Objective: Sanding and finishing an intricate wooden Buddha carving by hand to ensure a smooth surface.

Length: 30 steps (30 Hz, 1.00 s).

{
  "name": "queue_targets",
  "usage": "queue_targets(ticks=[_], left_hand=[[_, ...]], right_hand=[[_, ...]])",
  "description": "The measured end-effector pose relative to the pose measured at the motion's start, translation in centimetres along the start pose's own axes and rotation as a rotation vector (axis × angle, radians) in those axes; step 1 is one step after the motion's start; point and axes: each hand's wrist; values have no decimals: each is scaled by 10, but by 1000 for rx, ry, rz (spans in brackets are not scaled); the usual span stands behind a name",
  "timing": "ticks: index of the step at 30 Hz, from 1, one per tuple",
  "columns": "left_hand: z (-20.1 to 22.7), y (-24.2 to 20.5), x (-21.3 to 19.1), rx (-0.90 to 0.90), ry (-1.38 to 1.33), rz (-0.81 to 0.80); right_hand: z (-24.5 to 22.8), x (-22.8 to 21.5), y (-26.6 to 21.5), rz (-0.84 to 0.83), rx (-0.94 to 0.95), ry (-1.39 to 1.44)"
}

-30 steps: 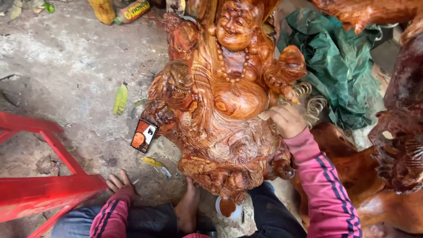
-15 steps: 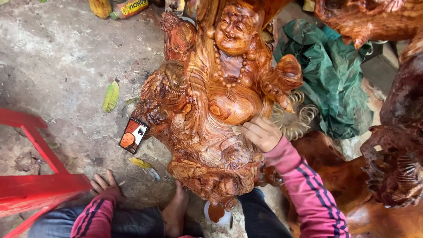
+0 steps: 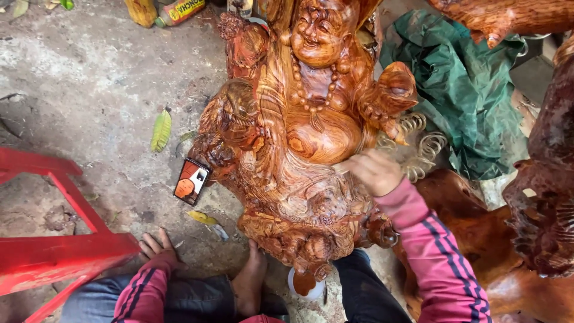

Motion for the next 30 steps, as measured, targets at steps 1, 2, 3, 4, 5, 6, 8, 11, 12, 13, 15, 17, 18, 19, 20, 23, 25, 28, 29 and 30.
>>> queue_targets(ticks=[1, 2, 3, 4, 5, 6, 8, 11, 12, 13, 15, 17, 18, 19, 20, 23, 25, 28, 29, 30], left_hand=[[-3, 0, -1, -4, -1, 2], [-2, 0, -3, -5, -4, -23], [0, 0, -4, -6, -8, -48], [0, 0, -3, -1, -6, -48], [0, 1, -3, -23, 10, -48], [2, 3, -4, -45, 25, -46], [4, 1, -3, -27, 18, -28], [0, -4, -2, -16, 20, -5], [1, -3, -4, -4, 30, 1], [-2, -3, -3, -9, 30, 8], [0, 2, -3, -22, 25, -69], [1, 6, -4, -13, 15, -78], [0, 6, -2, -9, 8, -98], [0, 4, -5, -8, 11, -98], [0, 2, -9, -7, -7, -122], [0, 1, -10, 0, -21, -133], [0, 2, -7, 6, -15, -121], [0, 8, -4, -17, -20, -88], [-1, 10, -4, -13, -25, -123], [-2, 10, -3, -9, -27, -162]], right_hand=[[-3, -5, 3, 4, -2, 1], [-4, -11, 5, 0, 17, 4], [-5, -17, 7, -4, 36, 7], [-13, -12, 10, -6, 41, 4], [-20, -8, 13, 1, 16, 4], [-26, -3, 15, 10, -10, 3], [-21, -5, 12, -25, 7, 51], [2, -2, -5, -3, 45, 106], [14, -2, -13, 45, 76, 100], [17, 3, -24, 53, 74, 99], [26, 9, -49, 80, 319, -100], [0, 0, -35, 184, 412, -18], [-14, -2, -28, 284, 504, 74], [-14, 7, -35, 283, 507, 74], [-14, 17, -41, 274, 696, 154], [-7, 37, -46, 263, 1012, 615], [-5, 49, -46, 256, 1120, 1005], [-8, 55, -37, 280, 1134, 860], [-10, 48, -26, 254, 1196, 800], [-14, 41, -16, 225, 1261, 739]])
Point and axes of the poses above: each hand's wrist, its own y-axis towards the middle knuckle, its own x-axis out of the palm, z = x × y, and after that the axes turned 1 degree about y, right-handed
